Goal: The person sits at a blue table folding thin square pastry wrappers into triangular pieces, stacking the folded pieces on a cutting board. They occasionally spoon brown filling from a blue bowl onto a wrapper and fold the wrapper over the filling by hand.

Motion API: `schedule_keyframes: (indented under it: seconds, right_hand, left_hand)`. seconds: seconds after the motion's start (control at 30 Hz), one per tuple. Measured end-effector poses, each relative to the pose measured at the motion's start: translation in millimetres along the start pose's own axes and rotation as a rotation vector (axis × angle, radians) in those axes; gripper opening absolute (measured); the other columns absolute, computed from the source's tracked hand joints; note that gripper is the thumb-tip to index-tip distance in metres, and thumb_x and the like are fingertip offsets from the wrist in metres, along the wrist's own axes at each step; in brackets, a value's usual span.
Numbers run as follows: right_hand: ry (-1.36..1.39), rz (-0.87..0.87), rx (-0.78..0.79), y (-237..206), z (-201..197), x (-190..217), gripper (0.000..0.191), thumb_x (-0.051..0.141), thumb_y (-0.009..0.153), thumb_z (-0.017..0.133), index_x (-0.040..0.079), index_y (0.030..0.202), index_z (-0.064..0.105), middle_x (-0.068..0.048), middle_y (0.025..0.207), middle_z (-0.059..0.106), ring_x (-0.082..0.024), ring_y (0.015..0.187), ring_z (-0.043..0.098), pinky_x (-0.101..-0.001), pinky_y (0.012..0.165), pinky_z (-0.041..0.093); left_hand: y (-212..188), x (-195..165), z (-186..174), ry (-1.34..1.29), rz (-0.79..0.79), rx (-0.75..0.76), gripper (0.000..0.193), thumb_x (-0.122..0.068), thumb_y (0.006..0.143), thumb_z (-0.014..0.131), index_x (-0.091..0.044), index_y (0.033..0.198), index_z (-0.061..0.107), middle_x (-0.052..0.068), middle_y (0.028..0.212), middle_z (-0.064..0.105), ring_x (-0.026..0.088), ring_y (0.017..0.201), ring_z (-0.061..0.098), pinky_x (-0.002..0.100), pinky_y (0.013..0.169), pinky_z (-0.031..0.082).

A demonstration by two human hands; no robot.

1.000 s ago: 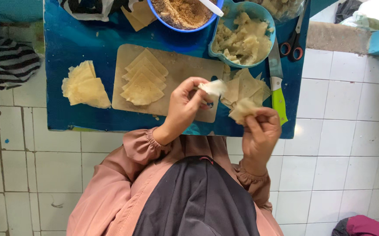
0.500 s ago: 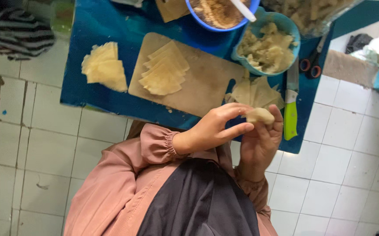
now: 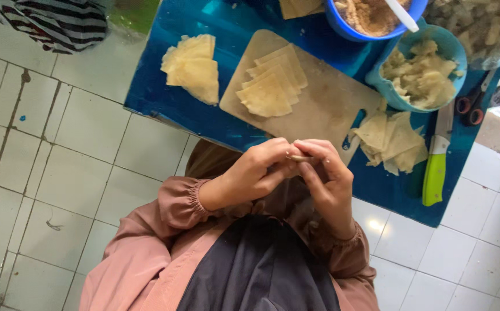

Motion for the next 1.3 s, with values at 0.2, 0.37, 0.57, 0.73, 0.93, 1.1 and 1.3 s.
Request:
schedule_keyframes:
  seconds: [0.2,0.37,0.57,0.73,0.93,1.1,1.3]
  right_hand:
    - [-0.016,0.102,-0.098,38.5,21.4,-10.3,0.022,-0.004,0.100,0.067,-0.003,0.122,0.067,-0.005,0.103,0.073,-0.009,0.091,0.069,-0.0237,0.082,0.057]
    - [-0.511,-0.084,-0.222,72.4,45.4,-9.1,0.024,0.001,0.096,0.074,0.002,0.118,0.067,-0.008,0.081,0.067,-0.013,0.071,0.063,-0.0272,0.066,0.051]
    - [-0.835,-0.192,-0.228,89.9,60.6,0.2,0.018,0.004,0.093,0.073,0.003,0.109,0.065,-0.012,0.088,0.065,-0.026,0.076,0.066,-0.0381,0.070,0.052]
    - [-1.108,-0.353,-0.136,95.5,69.0,25.5,0.010,0.007,0.092,0.077,0.006,0.095,0.068,-0.013,0.095,0.062,-0.034,0.092,0.061,-0.0445,0.080,0.047]
    - [-0.894,-0.479,-0.030,102.7,96.5,47.0,0.010,0.002,0.097,0.071,0.004,0.106,0.067,-0.013,0.103,0.062,-0.035,0.100,0.061,-0.0447,0.087,0.050]
    - [-0.755,-0.478,0.181,149.2,155.0,21.3,0.017,0.008,0.093,0.075,0.001,0.098,0.060,-0.018,0.100,0.058,-0.041,0.092,0.061,-0.0479,0.078,0.050]
    - [-0.740,-0.495,0.136,167.2,167.9,0.3,0.014,0.008,0.090,0.077,0.002,0.090,0.065,-0.017,0.095,0.062,-0.039,0.086,0.065,-0.0440,0.074,0.052]
  left_hand:
    - [-1.4,3.7,-45.3,0.022,0.000,-0.264,0.024,-0.003,0.097,0.070,-0.003,0.120,0.065,0.010,0.100,0.069,0.021,0.086,0.072,0.027,0.076,0.057]
    - [14.2,13.8,-64.7,0.292,0.113,-0.410,0.030,-0.003,0.097,0.071,-0.003,0.126,0.063,0.014,0.105,0.069,0.025,0.088,0.072,0.032,0.076,0.058]
    - [26.4,19.3,-64.4,0.602,0.142,-0.435,0.031,-0.007,0.100,0.067,-0.004,0.130,0.060,0.015,0.110,0.065,0.034,0.095,0.070,0.040,0.077,0.056]
    - [18.3,17.4,-72.9,0.495,0.110,-0.494,0.015,-0.011,0.102,0.068,-0.007,0.114,0.062,0.012,0.113,0.062,0.032,0.091,0.069,0.039,0.074,0.057]
    - [-16.9,23.9,-140.0,0.504,0.104,-0.770,0.014,-0.004,0.111,0.063,-0.005,0.125,0.060,0.010,0.113,0.063,0.025,0.083,0.066,0.034,0.076,0.055]
    - [-22.9,39.0,-158.2,0.408,-0.078,-0.775,0.023,-0.005,0.103,0.067,-0.003,0.122,0.055,0.011,0.103,0.067,0.022,0.077,0.068,0.033,0.070,0.056]
    - [-19.8,42.1,-164.3,0.512,-0.072,-0.707,0.020,-0.005,0.095,0.071,-0.005,0.111,0.059,0.012,0.101,0.065,0.029,0.082,0.069,0.038,0.071,0.055]
Point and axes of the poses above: each hand's wrist, its own y-axis towards the middle knuckle, its own z-axis out of the palm, x = y × z, the point moved 3 cm from there along y, towards the middle knuckle
